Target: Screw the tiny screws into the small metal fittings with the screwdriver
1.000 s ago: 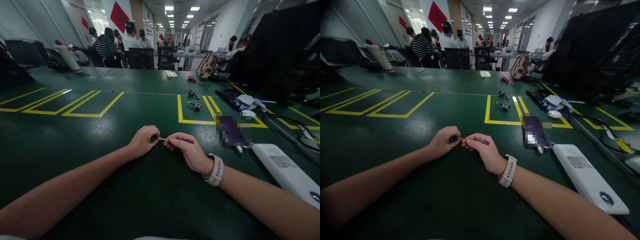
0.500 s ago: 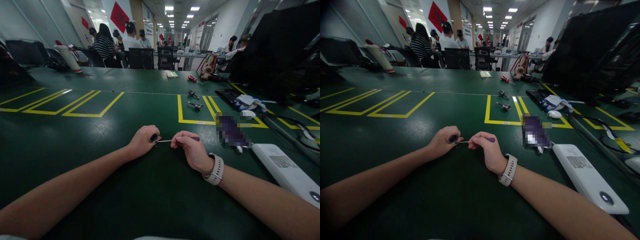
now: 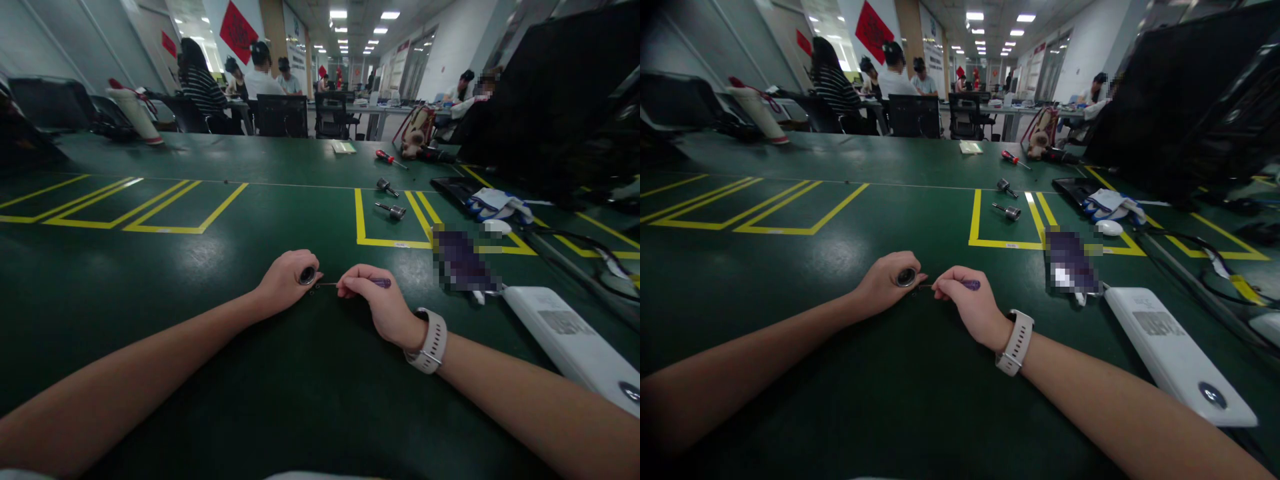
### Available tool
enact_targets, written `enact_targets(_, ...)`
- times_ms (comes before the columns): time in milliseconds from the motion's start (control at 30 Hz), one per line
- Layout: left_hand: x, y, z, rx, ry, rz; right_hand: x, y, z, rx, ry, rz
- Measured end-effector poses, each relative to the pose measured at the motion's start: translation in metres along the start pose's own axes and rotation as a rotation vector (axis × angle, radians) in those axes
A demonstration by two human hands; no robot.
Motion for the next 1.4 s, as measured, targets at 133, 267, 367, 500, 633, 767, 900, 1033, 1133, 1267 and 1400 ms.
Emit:
enact_targets(133,0.001,0.000,0.000,-0.008,-0.002,0.003,-0.002,-0.001,-0.003,-0.010,-0.107,0.021)
enact_targets(267,0.000,0.000,0.001,-0.005,-0.003,0.009,-0.012,0.002,-0.007,-0.069,-0.231,-0.157)
enact_targets(367,0.000,0.000,0.000,0.012,-0.004,0.015,-0.019,0.008,-0.009,-0.097,-0.348,-0.331)
enact_targets(500,0.001,0.000,0.000,0.032,-0.001,0.001,-0.020,0.013,-0.012,-0.081,-0.423,-0.438)
enact_targets(633,0.001,-0.001,0.000,0.052,-0.006,-0.024,-0.017,0.015,-0.012,-0.090,-0.424,-0.445)
enact_targets(767,0.002,-0.001,0.000,0.055,0.001,-0.035,-0.015,0.015,-0.010,-0.109,-0.387,-0.416)
enact_targets(900,0.001,0.000,0.000,0.064,0.010,-0.045,-0.014,0.013,-0.008,-0.133,-0.348,-0.365)
enact_targets(1033,0.000,0.000,0.000,0.059,0.029,-0.041,-0.015,0.011,-0.008,-0.171,-0.315,-0.309)
enact_targets(1133,0.001,-0.001,0.000,0.049,0.024,-0.027,-0.017,0.011,-0.008,-0.217,-0.303,-0.282)
enact_targets(1267,0.002,-0.001,0.000,0.056,0.029,-0.022,-0.018,0.009,-0.008,-0.238,-0.284,-0.252)
enact_targets(1400,0.003,-0.001,0.000,0.049,0.037,-0.024,-0.017,0.008,-0.008,-0.181,-0.267,-0.230)
Point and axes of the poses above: each hand's wrist, its own z-axis towards the middle knuckle, its own y-axis out of the palm, x = y × z, the point moved 1 cm from there along z, towards the middle knuckle, and after that the axes turned 5 degrees about -x, right-handed, at the moved point
